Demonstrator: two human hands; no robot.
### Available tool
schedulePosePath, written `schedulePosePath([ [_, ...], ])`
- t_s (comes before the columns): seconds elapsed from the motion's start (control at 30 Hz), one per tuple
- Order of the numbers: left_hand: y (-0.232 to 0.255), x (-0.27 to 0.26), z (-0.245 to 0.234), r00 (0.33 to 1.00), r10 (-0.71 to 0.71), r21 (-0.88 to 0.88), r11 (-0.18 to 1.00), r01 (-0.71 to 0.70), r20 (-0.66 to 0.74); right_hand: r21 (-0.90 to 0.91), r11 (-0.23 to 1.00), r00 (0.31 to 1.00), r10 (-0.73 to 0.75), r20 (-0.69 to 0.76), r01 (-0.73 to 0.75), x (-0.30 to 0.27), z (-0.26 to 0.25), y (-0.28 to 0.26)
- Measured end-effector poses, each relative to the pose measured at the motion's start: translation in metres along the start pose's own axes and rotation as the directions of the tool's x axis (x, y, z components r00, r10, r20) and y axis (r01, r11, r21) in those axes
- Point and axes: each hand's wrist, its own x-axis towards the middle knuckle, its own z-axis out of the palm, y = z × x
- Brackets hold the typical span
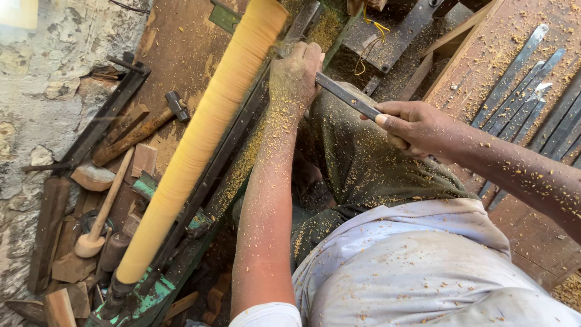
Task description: The person shapes a spinning wooden cylinder on a lathe using a metal chisel held in both hands, producing wood shavings.
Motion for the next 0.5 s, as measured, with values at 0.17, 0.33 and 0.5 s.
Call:
schedulePosePath([
  [0.17, 0.004, 0.0, -0.014, 0.999, -0.01, -0.042, 0.999, 0.008, -0.032, 0.023, 1.0, 0.999, -0.015, 0.041, 0.014, 0.002, -0.006, 0.0],
  [0.33, 0.008, -0.003, -0.026, 0.999, -0.046, -0.066, 0.997, 0.046, -0.003, 0.021, 1.0, 0.998, -0.015, 0.064, 0.014, 0.003, -0.01, 0.0],
  [0.5, 0.01, -0.004, -0.031, 0.999, -0.031, -0.056, 0.998, 0.029, -0.041, -0.055, 0.998, 0.998, 0.012, 0.06, -0.009, 0.006, -0.015, 0.0],
])
